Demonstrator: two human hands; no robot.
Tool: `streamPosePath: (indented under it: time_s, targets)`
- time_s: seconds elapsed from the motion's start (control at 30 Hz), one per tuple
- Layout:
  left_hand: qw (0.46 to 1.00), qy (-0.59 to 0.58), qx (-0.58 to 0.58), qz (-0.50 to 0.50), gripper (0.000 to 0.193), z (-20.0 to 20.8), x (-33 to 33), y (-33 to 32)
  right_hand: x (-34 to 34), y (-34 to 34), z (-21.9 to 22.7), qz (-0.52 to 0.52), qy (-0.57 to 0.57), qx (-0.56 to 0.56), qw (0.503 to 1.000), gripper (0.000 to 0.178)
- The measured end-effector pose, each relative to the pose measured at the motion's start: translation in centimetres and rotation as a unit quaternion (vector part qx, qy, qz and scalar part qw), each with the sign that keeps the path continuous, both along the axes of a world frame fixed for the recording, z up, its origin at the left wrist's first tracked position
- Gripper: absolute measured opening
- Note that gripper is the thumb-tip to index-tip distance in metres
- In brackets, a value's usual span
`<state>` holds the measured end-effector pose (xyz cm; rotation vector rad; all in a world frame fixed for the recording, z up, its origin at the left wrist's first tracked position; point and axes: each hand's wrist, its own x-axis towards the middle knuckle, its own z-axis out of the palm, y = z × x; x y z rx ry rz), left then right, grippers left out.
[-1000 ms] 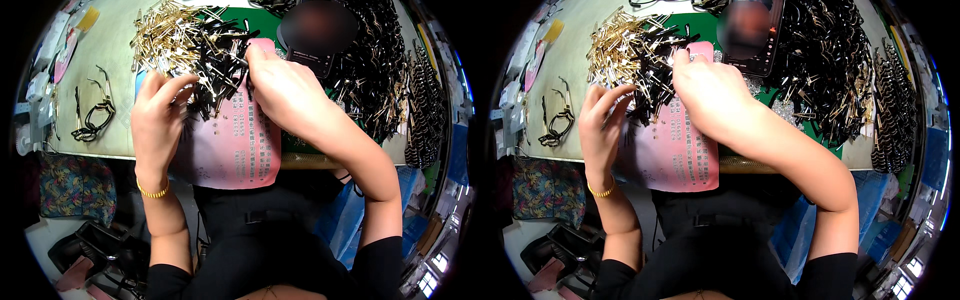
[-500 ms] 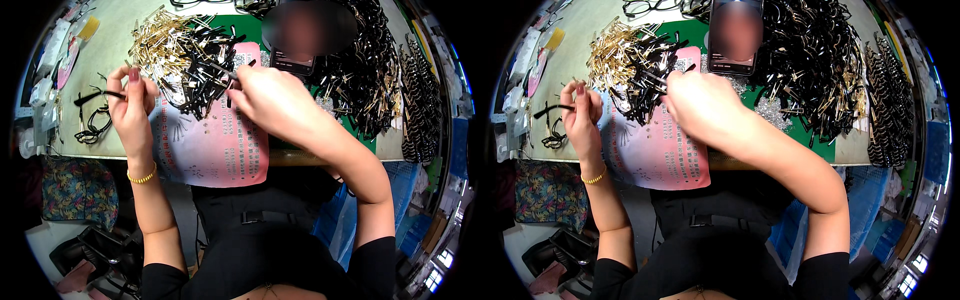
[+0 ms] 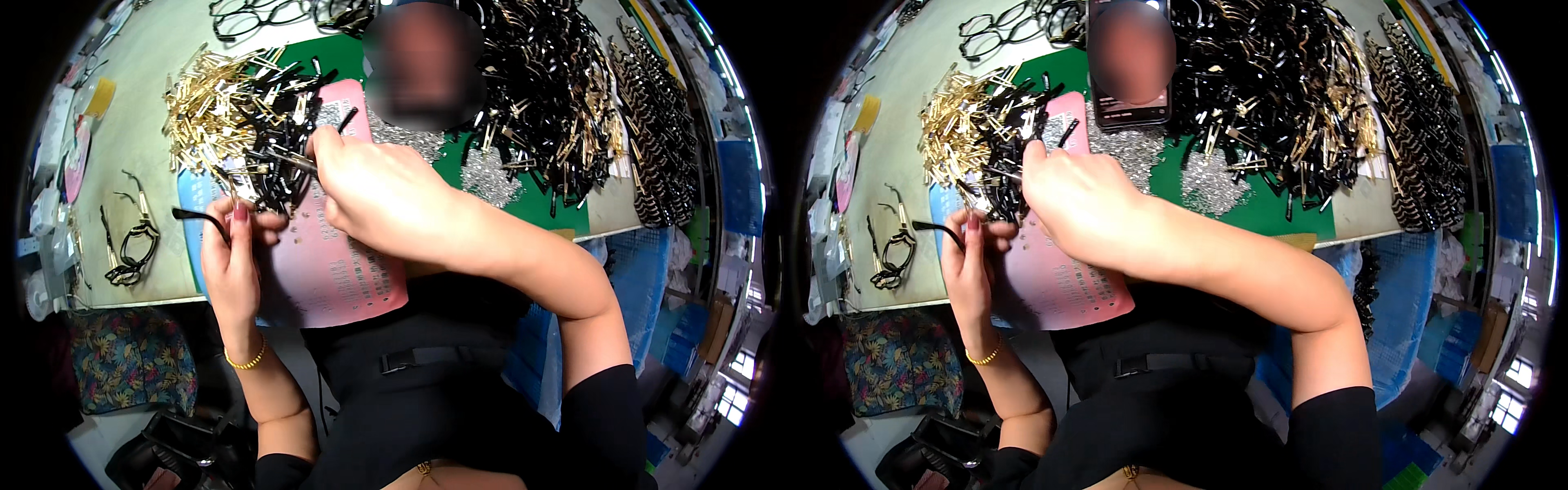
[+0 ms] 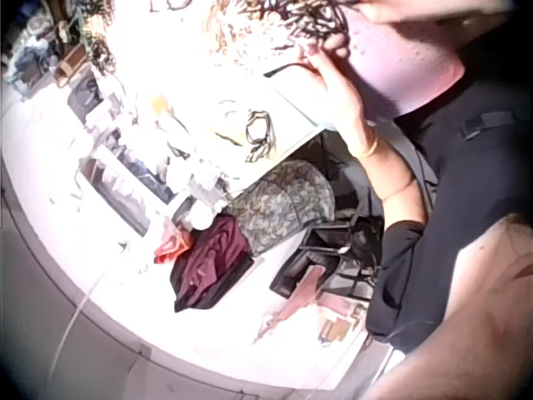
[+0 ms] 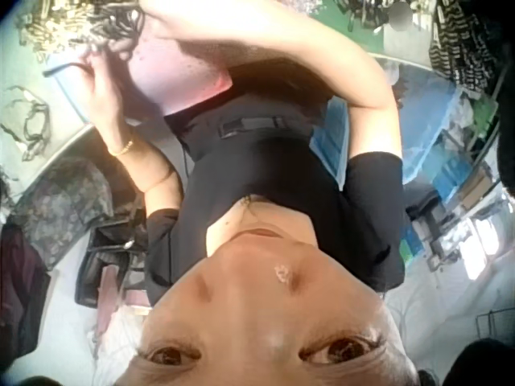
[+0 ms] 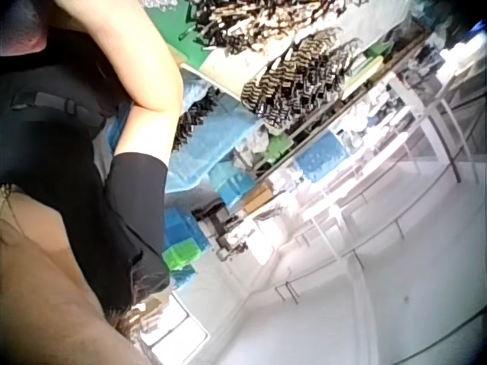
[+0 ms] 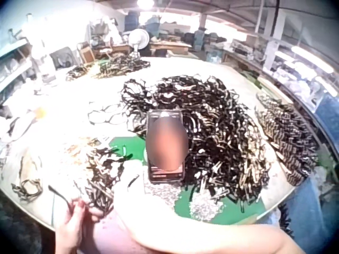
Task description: The person assembles eyeglasses by attaching temple arms to the frame using a screwdriver. They repeatedly pick up temple arms, align them with the frame, and tighten screws to secure them. The process is repeated for multiple pairs of glasses on a cluttered workbench.
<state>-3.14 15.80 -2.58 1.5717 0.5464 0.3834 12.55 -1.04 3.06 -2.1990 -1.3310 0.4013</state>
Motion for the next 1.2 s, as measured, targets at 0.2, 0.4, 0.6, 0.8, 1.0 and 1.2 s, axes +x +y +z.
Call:
streamPosePath:
  time_s: [0.2, 0.4, 0.6, 0.8, 1.0, 1.2]
  targets:
    - [0.992, -0.057, 0.105, 0.049, 0.020, 1.0, 1.7, -1.5, 2.5, -2.9, 2.0, 0.003, 0.256, -0.007, 0.967, 0.029]
    - [0.994, -0.069, -0.051, -0.070, 0.022, 2.3, -0.6, -9.0, 0.2, -8.8, 3.7, -0.017, 0.549, 0.082, 0.832, 0.024]
    - [0.981, -0.026, 0.005, -0.193, 0.023, 3.1, 0.3, -13.4, -1.3, -14.3, 3.5, -0.152, 0.478, 0.138, 0.854, 0.018]
    - [0.968, -0.024, -0.056, -0.243, 0.019, 2.6, 1.1, -15.4, -2.1, -15.4, 1.6, -0.299, 0.540, 0.201, 0.761, 0.019]
    - [0.971, -0.028, -0.023, -0.236, 0.017, 2.1, 1.1, -15.5, -2.7, -15.0, 1.5, -0.309, 0.577, 0.236, 0.718, 0.014]
    - [0.969, -0.043, 0.036, -0.242, 0.015, 1.9, 1.0, -15.2, -3.0, -15.3, 1.2, -0.273, 0.547, 0.195, 0.767, 0.016]
